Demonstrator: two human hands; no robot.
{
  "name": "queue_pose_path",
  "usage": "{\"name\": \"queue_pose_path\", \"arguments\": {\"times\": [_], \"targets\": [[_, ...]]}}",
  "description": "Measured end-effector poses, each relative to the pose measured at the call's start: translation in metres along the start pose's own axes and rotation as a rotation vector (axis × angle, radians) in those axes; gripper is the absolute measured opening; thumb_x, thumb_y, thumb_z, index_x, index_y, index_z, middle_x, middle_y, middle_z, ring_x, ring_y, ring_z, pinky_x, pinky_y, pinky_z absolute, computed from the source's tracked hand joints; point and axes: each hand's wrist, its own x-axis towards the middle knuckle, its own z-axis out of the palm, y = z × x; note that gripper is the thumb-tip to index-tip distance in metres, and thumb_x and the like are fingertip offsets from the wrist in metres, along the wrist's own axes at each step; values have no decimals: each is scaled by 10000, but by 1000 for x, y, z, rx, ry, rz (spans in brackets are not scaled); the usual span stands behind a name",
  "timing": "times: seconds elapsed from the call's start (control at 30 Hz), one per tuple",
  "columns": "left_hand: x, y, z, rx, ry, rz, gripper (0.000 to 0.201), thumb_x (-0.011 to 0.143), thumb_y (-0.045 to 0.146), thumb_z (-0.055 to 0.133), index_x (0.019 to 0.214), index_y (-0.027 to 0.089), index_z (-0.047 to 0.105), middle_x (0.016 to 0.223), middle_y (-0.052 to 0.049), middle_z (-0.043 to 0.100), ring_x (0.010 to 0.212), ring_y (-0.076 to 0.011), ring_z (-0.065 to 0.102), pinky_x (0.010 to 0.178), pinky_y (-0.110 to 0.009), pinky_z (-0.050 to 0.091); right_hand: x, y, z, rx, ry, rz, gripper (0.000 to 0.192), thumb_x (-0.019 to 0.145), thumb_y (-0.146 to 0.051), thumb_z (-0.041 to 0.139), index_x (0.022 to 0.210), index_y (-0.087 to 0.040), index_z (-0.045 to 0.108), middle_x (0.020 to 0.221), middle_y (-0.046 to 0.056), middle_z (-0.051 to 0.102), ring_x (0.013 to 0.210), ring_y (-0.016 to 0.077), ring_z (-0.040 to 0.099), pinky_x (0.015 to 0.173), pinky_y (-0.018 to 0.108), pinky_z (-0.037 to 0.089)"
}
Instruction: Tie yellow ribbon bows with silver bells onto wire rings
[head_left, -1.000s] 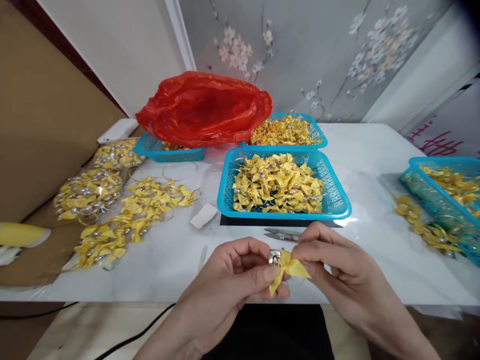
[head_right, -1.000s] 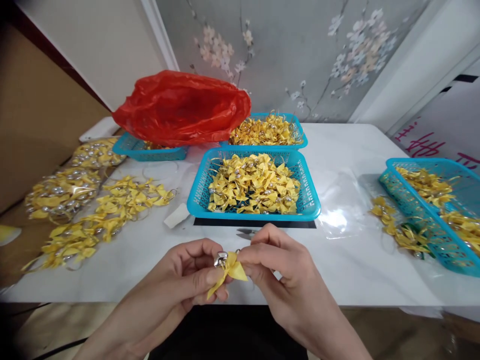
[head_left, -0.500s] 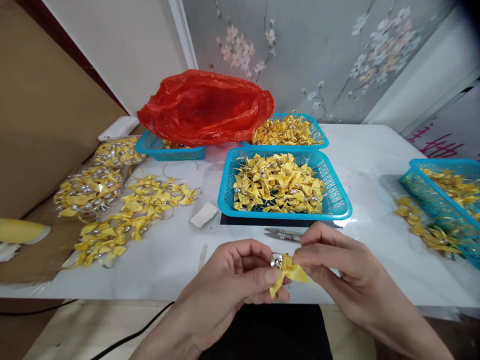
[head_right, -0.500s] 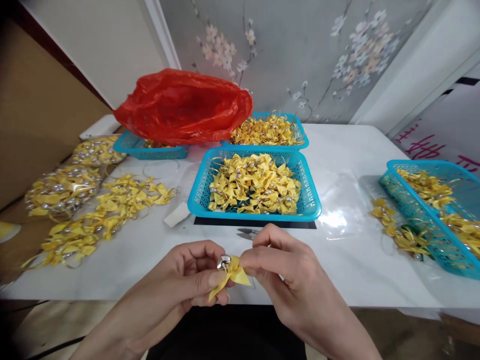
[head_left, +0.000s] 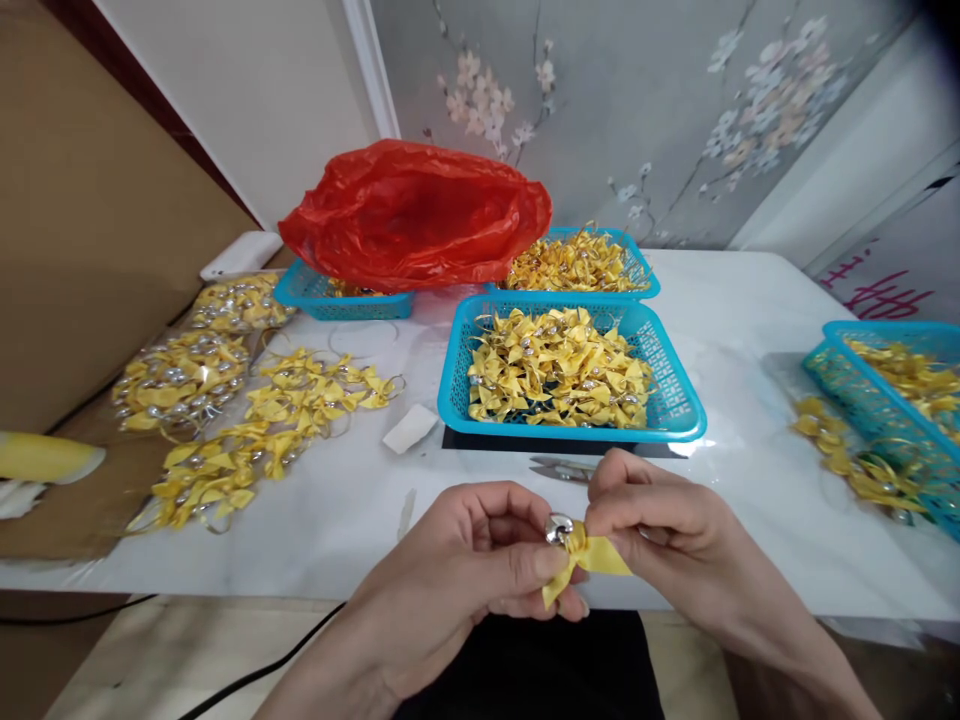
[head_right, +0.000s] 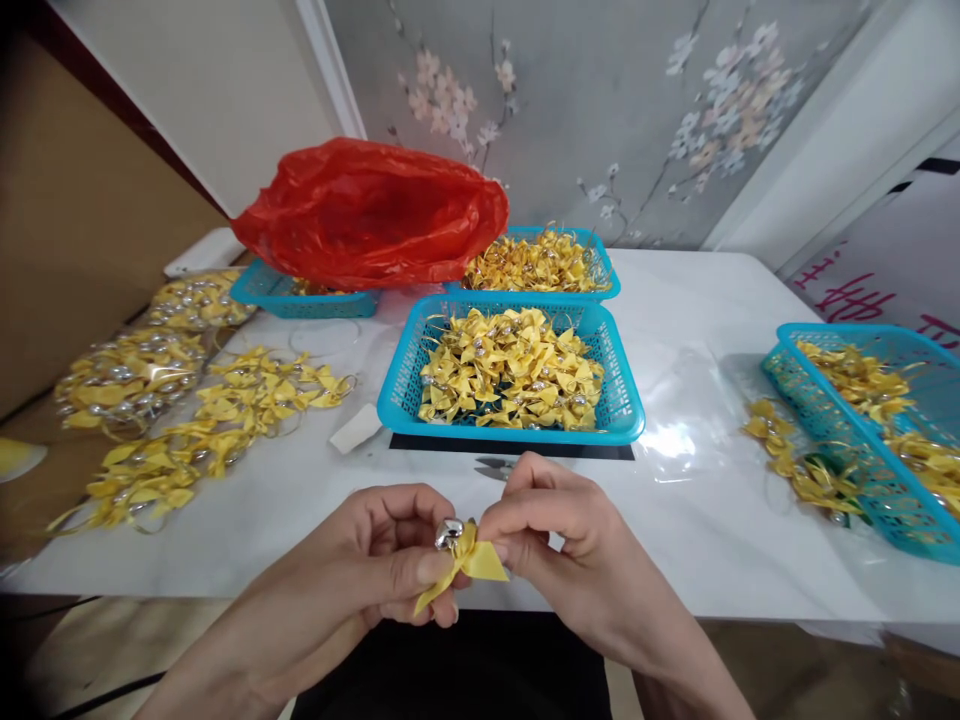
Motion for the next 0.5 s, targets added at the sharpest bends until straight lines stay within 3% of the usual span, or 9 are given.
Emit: {"name": "queue_pose_path", "arguments": {"times": [0.23, 0.33, 0.4, 0.5], "targets": [[3, 2, 0, 47, 48, 46, 244, 661, 222, 894, 781, 153, 694, 698, 2, 745, 590, -108, 730, 577, -145, 541, 0, -2, 7, -91, 108, -55, 184, 854, -72, 638, 836, -247, 694, 755, -29, 684, 653, 101, 659, 588, 159, 537], [2, 2, -1, 67, 98, 106, 230, 659, 189, 889, 784, 159, 697, 698, 14, 740, 618, -116, 728, 625, -177, 555, -7, -9, 10, -368, 184, -75, 232, 914, -80, 534, 1053, -237, 632, 919, 5, 747, 738, 118, 718, 646, 165, 578], [2, 2, -1, 90, 135, 146, 228, 646, 148, 885, 769, 160, 693, 677, 19, 737, 624, -117, 719, 625, -180, 549, -11, -15, 12, -599, 243, -172, 273, 926, -84, 515, 1154, -211, 598, 1022, 58, 739, 873, 170, 724, 715, 224, 596], [4, 3, 3, 106, 169, 190, 231, 627, 110, 879, 730, 158, 679, 618, 28, 719, 569, -91, 658, 574, -158, 517, -12, -25, 15, -765, 221, -332, 238, 925, -81, 544, 1090, -217, 649, 1002, 72, 715, 884, 196, 693, 717, 267, 587]]}}
